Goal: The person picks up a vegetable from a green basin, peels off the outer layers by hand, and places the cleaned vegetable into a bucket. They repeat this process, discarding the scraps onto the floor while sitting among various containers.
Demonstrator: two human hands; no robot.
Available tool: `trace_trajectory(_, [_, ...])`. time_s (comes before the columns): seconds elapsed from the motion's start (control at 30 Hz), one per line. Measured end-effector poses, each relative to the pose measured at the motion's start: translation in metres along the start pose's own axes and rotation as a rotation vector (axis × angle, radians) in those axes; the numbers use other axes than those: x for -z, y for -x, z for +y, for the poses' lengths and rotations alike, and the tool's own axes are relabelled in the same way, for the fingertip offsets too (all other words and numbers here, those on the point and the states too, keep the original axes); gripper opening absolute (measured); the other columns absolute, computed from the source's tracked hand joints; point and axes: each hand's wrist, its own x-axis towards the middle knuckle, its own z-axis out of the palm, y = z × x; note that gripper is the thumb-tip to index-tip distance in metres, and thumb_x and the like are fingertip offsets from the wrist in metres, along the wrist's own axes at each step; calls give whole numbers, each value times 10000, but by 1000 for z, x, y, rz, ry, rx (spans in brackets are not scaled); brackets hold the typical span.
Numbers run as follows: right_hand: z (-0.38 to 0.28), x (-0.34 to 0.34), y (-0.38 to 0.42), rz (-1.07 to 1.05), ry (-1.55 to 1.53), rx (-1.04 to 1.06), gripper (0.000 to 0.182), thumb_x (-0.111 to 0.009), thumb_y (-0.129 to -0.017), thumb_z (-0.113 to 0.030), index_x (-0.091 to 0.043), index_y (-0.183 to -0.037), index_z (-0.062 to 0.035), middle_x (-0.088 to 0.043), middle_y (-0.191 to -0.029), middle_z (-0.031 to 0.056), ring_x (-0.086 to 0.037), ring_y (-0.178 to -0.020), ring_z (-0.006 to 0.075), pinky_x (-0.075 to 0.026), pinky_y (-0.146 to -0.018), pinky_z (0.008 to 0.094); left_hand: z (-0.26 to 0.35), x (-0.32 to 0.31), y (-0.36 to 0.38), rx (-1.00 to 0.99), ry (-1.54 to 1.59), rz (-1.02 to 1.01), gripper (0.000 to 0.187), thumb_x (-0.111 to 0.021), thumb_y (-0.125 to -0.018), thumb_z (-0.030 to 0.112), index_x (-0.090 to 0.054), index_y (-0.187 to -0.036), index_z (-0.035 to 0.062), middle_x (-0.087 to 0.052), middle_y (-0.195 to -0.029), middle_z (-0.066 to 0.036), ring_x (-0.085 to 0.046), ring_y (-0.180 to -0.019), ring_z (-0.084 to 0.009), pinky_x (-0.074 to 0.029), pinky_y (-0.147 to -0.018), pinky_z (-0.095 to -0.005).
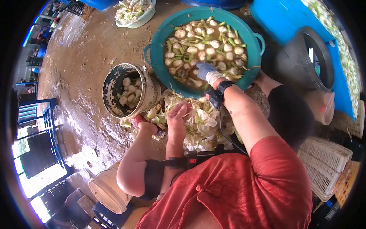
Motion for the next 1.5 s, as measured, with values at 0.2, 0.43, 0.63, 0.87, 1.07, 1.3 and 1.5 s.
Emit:
trace_trajectory(0.2, [-7,-26,12,-47,-259,139,300,-659,-744,-193,-618,-993,-31,-648,-860,146,-617,-738,278,-478,-673,353,-4,-2,-1,52,52,19,275,-588,-864,178,-587,-1068,-6,-640,-937,-97,-601,-835,-154,-481,-729,-266])
trace_trajectory(0.43, [-83,61,108,-246,-1152,46,329,-605,-858,-184,-555,-1120,7,-554,-734,-11,-492,-557,66,-434,-507,204,-6,-6,-3,-79,124,180,421,-619,-850,182,-465,-1209,25,-616,-972,-56,-578,-810,-117,-440,-693,-233])
trace_trajectory(0.63, [-100,64,150,101,-772,451,295,-544,-883,-186,-580,-1058,49,-644,-892,181,-633,-752,270,-486,-687,337,-2,-17,10,-230,184,-12,318,-555,-891,138,-494,-1189,45,-593,-1062,-49,-593,-923,-154,-486,-789,-310])
trace_trajectory(0.87, [-89,98,191,265,-568,436,188,-531,-849,-131,-616,-911,24,-636,-750,158,-616,-663,265,-476,-612,328,6,-32,37,-328,325,-219,266,-509,-898,85,-509,-1154,14,-589,-1070,-78,-590,-935,-175,-500,-811,-333])
trace_trajectory(1.07, [-98,118,229,297,-874,272,263,-631,-836,-220,-620,-917,30,-645,-833,135,-597,-688,193,-488,-672,302,9,-51,55,-352,464,-295,267,-532,-872,61,-529,-1135,11,-607,-1033,-72,-599,-895,-161,-504,-776,-312])
trace_trajectory(1.3, [-84,131,251,570,-249,444,148,-620,-807,-143,-626,-851,-1,-626,-768,174,-608,-673,319,-471,-604,358,3,-77,68,-453,201,-115,192,-599,-834,90,-600,-1025,67,-634,-872,-2,-592,-700,-77,-476,-549,-212])
trace_trajectory(1.5, [-61,143,253,286,-488,301,92,-591,-804,-67,-558,-741,-9,-524,-624,97,-408,-485,226,-375,-496,316,-1,-81,64,-330,245,-255,238,-628,-815,82,-585,-1043,28,-637,-848,-40,-590,-649,-91,-488,-524,-217])
